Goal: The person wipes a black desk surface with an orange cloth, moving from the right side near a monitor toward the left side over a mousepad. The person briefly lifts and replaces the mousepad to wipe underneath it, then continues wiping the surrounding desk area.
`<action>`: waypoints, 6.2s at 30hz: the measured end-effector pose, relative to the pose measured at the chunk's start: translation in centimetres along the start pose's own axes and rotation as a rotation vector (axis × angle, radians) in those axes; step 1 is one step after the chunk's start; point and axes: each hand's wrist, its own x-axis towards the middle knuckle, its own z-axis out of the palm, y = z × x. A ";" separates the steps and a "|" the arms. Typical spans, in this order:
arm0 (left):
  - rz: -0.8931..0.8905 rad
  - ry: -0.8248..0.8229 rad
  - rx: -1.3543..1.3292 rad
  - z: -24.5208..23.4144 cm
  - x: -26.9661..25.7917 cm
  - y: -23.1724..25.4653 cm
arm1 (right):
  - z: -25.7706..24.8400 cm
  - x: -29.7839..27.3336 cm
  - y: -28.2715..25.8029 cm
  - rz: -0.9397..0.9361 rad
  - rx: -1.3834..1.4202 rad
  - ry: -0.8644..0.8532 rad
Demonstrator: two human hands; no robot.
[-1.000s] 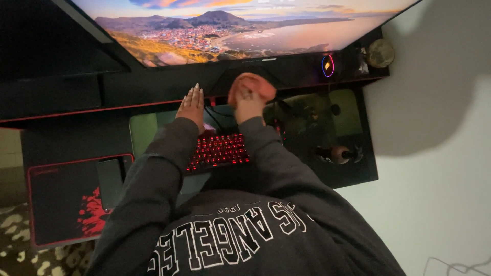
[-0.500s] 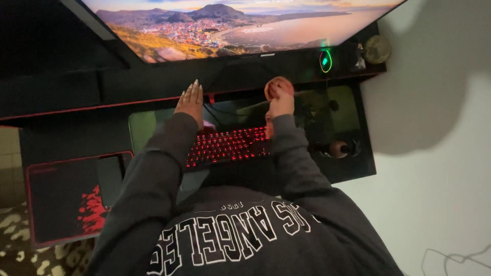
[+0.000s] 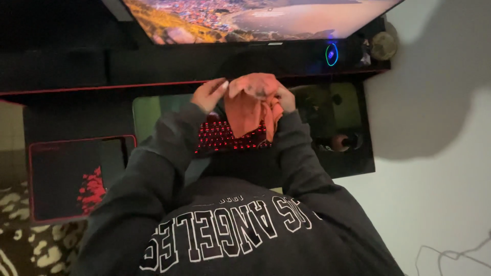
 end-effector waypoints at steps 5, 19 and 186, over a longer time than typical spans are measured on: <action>0.019 -0.035 -0.361 0.1 -2.3 4.3 | 4.0 -1.1 -0.3 0.031 -0.087 -0.144; -0.015 0.233 -0.299 -6.7 -8.3 5.5 | 10.3 -7.2 -3.3 -0.048 -0.175 -0.368; -0.513 0.405 -0.100 -29.5 -43.7 -43.6 | 57.0 -1.7 35.5 -0.641 -1.623 -0.515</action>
